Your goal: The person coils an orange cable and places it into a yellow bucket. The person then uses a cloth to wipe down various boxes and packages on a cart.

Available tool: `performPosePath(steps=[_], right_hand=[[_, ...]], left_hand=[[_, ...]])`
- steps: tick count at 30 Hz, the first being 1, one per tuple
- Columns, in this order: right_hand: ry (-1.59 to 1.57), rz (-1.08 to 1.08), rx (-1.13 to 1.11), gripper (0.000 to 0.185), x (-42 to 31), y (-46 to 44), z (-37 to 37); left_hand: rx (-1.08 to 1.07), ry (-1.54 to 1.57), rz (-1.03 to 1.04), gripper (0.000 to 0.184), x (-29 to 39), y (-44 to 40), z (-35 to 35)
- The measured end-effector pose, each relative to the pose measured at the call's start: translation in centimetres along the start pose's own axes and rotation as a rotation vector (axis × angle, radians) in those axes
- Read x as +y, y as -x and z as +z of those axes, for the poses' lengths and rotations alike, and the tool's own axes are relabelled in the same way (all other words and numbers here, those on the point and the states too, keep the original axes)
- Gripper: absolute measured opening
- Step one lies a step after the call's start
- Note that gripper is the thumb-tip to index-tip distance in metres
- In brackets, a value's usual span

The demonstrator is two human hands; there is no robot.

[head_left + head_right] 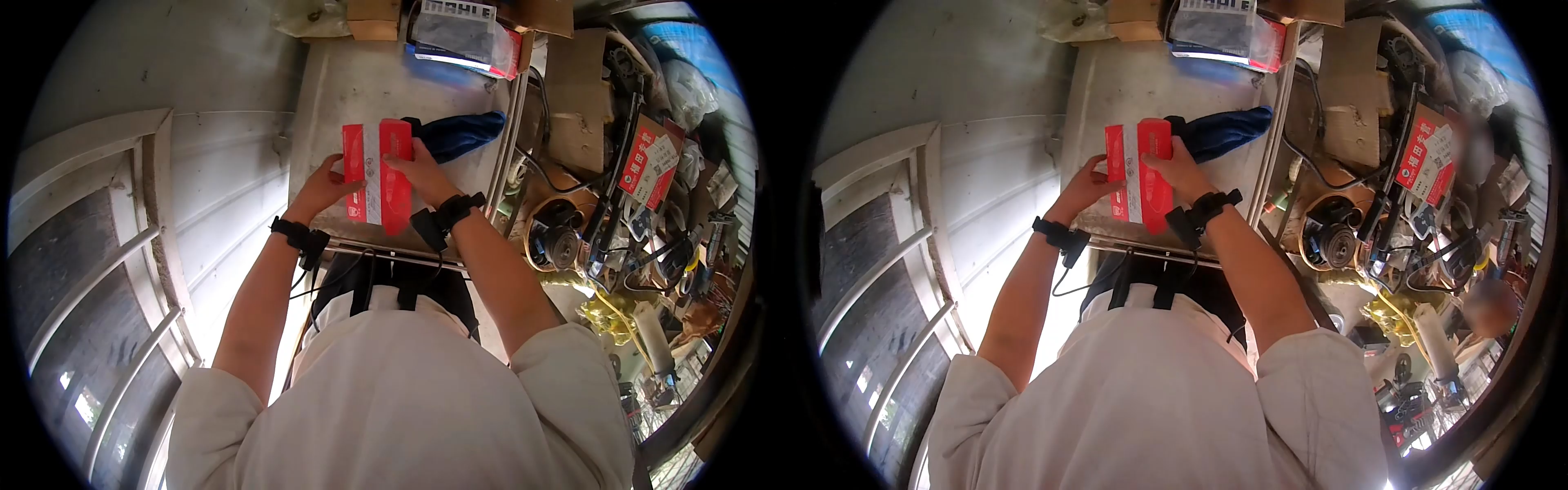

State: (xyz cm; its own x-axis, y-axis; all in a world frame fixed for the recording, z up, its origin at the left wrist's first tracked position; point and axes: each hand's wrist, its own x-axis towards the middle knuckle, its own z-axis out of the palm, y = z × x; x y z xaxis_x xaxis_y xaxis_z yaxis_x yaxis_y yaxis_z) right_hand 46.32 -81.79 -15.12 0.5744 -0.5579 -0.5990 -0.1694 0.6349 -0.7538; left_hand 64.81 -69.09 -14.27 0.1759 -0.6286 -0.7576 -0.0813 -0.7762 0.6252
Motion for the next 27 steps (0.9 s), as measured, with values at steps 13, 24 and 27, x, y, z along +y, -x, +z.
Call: performPosePath(steps=[13,24,27], right_hand=[[0.034,-0.038,-0.167,0.031,-7.1,3.7,1.9],[0.446,-0.842,-0.130,0.087,-12.7,13.9,3.3],[0.411,-0.959,-0.121,0.067,-14.5,16.1,3.2]], left_hand=[[-0.071,0.522,0.165,0.070,3.3,3.9,-1.0],[0.380,-0.030,0.727,0.071,8.2,13.5,1.5],[0.415,0.123,1.051,0.076,9.4,14.1,2.3]])
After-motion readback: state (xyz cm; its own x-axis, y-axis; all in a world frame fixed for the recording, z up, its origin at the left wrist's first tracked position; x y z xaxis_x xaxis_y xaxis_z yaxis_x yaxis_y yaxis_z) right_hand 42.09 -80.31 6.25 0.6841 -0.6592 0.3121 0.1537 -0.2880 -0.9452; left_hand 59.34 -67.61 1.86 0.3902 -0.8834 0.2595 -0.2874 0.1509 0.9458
